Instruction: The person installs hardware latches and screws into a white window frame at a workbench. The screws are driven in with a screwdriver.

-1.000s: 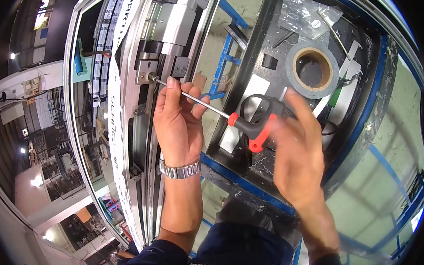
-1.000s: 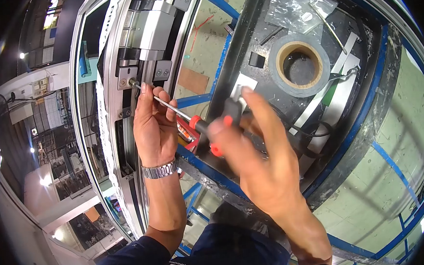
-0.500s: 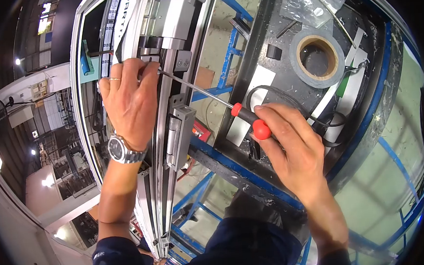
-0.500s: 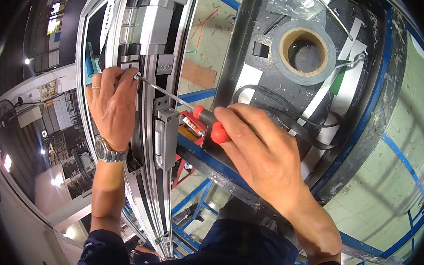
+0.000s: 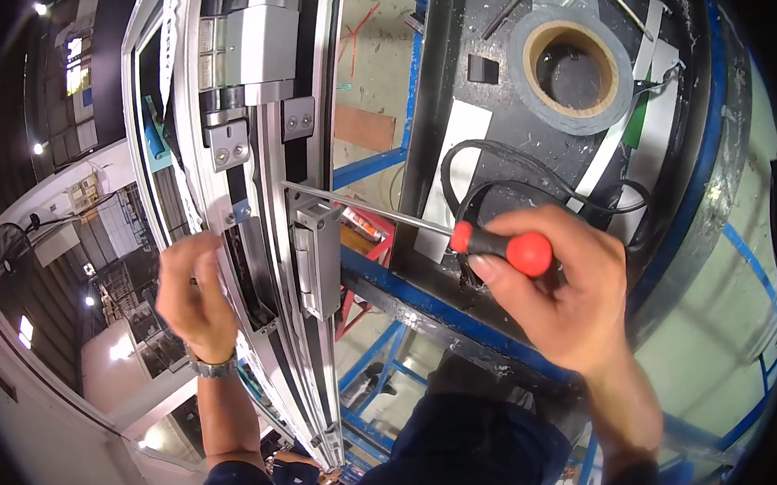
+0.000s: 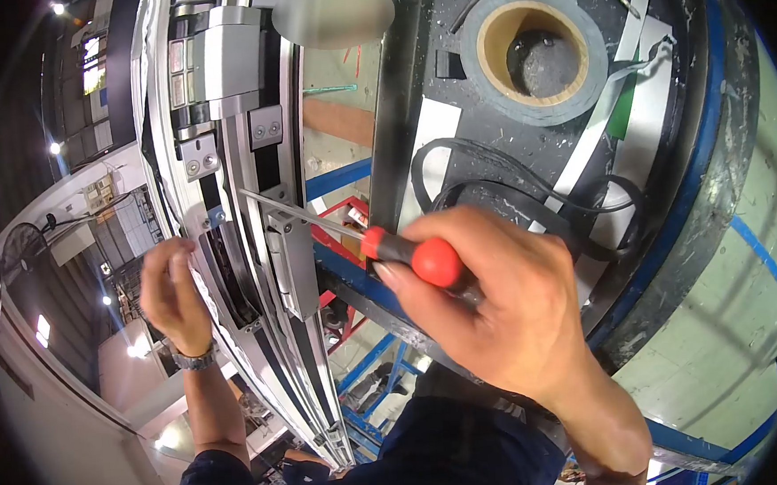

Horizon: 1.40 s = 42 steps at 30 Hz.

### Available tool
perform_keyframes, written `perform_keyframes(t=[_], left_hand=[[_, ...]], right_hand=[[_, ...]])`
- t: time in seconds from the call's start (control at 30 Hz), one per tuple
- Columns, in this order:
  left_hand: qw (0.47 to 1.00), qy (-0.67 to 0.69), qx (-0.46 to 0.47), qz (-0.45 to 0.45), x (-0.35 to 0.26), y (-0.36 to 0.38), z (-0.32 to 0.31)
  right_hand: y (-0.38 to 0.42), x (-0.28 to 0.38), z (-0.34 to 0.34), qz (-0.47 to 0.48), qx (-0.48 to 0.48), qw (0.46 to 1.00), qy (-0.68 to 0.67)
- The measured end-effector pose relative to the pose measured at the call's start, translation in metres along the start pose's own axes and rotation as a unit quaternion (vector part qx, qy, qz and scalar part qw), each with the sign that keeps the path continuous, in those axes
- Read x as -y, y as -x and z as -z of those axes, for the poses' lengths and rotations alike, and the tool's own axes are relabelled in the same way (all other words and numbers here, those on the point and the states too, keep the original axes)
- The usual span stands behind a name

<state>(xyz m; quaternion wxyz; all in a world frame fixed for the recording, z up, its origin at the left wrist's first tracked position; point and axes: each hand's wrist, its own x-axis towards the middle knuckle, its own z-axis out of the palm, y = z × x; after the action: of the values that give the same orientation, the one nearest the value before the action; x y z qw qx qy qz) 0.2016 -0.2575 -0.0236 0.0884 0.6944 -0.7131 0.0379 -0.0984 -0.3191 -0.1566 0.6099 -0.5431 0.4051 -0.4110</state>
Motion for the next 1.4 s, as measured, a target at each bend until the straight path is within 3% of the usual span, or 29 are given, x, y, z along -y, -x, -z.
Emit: perform_keyframes(t=[0.07, 0.2, 0.37, 0.63, 0.83, 1.03, 1.13, 1.17, 1.3, 1.4], left_hand=[[0.991, 0.062, -0.075, 0.095, 0.009, 0.0, 0.003], [0.972, 0.092, -0.134, 0.169, 0.034, -0.005, -0.002], [0.952, 0.103, -0.132, 0.257, 0.038, -0.007, -0.017], [0.959, 0.119, -0.135, 0.221, 0.044, -0.003, -0.022], [0.955, 0.139, -0.141, 0.222, 0.045, 0.0, -0.022], [0.961, 0.132, -0.138, 0.198, 0.049, 0.002, -0.021], [0.947, 0.164, -0.204, 0.187, 0.032, -0.003, -0.027], [0.954, 0.114, -0.226, 0.158, 0.026, -0.003, -0.026], [0.971, 0.111, -0.186, 0.103, -0.01, 0.014, -0.023], [0.944, 0.264, -0.111, 0.164, -0.032, 0.025, -0.033]], right_hand=[[-0.005, -0.004, -0.012, 0.011, -0.02, 1.0, -0.012], [-0.016, -0.008, -0.032, 0.031, -0.025, 0.998, -0.04], [-0.027, -0.012, -0.046, 0.056, -0.024, 0.998, -0.018], [-0.044, -0.004, -0.07, 0.164, -0.018, 0.983, 0.078], [-0.065, 0.012, -0.049, 0.216, 0.06, 0.955, 0.194], [-0.063, -0.007, -0.055, 0.223, 0.001, 0.961, 0.165], [-0.054, -0.004, -0.051, 0.225, -0.01, 0.959, 0.173], [-0.05, -0.004, -0.049, 0.224, -0.013, 0.96, 0.17], [-0.041, -0.01, -0.046, 0.216, -0.028, 0.966, 0.142], [-0.053, -0.012, -0.049, 0.257, -0.048, 0.947, 0.188]])
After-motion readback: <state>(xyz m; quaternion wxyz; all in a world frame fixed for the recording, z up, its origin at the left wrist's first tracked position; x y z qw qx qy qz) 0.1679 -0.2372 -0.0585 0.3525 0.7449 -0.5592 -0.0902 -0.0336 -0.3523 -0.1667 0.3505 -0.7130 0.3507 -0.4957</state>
